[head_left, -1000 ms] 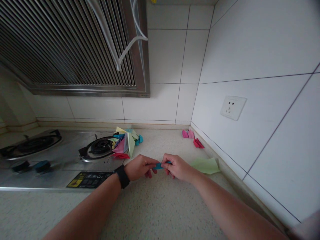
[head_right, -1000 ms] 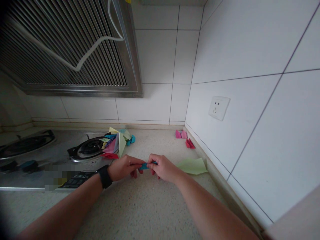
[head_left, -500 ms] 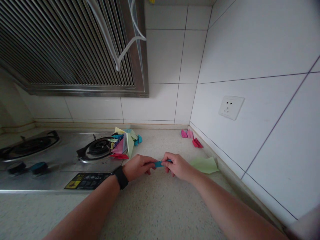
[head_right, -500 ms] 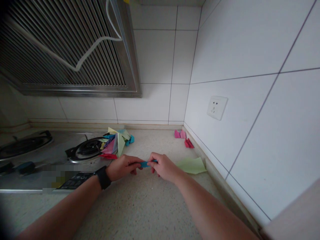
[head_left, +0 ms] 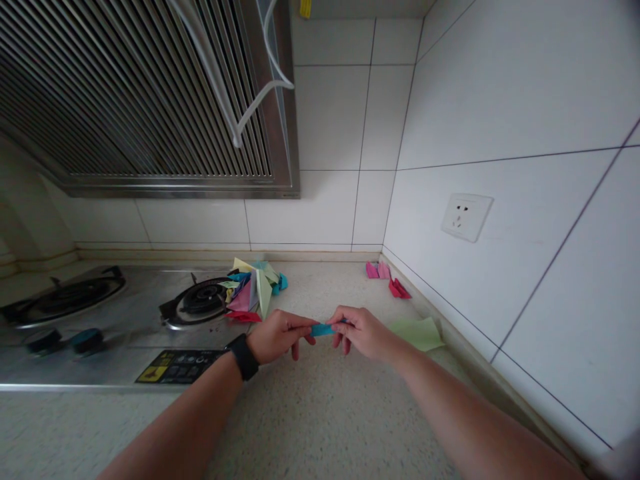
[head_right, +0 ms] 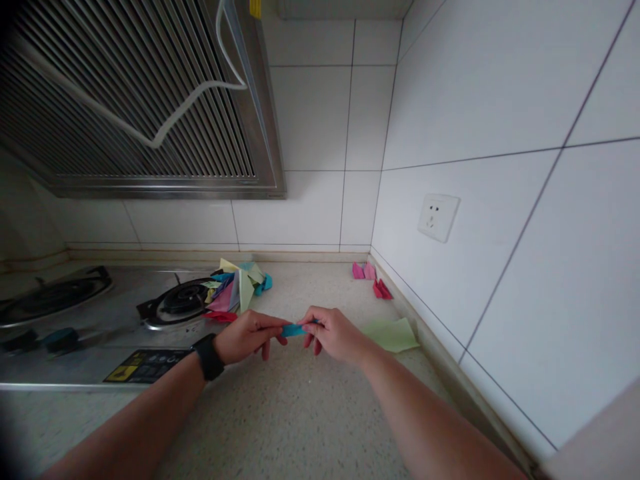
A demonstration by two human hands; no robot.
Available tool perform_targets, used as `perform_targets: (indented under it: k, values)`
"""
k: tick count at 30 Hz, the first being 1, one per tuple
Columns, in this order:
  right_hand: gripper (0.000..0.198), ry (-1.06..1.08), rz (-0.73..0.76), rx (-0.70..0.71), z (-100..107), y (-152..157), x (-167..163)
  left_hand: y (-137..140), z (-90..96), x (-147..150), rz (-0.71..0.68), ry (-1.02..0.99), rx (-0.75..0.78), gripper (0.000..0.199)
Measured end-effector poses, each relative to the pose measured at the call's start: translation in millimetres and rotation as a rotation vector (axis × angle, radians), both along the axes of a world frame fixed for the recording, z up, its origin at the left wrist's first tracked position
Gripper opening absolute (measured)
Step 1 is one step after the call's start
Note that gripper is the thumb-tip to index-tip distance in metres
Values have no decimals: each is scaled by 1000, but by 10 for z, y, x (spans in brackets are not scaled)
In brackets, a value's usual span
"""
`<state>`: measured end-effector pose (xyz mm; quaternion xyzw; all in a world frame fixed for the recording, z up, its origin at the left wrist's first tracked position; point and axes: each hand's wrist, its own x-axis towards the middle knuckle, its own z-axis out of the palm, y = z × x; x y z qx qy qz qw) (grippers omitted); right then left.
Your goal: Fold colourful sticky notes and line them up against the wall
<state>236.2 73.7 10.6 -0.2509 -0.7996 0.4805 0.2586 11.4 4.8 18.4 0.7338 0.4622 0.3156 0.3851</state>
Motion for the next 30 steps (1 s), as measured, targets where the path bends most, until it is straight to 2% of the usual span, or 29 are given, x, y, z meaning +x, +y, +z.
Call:
perform_targets:
  k: [5, 12, 15, 18, 21, 23, 26, 30]
  values:
    - [21, -30, -51, -52, -29, 30, 7, 20, -29, 24, 75, 1, 2, 37]
    - [22, 2, -184, 150, -50, 93, 44, 75, -71, -43, 284, 13, 139, 29]
    - [18, -28, -228, 326, -6, 89, 76, 94, -59, -32, 414, -162, 187, 32]
    - [17, -10, -297, 451, 27, 70, 81, 93, -55, 39, 424, -370, 130, 47]
    - [21, 67, -272, 326, 22, 44, 52, 82, -83, 125, 264, -442, 18, 57]
    - [22, 81, -203, 220, 11, 18, 25, 85, -114, 156, 169, -449, -17, 46]
    - [21, 10, -128, 196, 13, -30, -2, 105, -150, 152, 185, -451, 21, 33]
    - [26, -29, -57, 166, 68, -101, -16, 98, -145, 148, 173, -383, -13, 33]
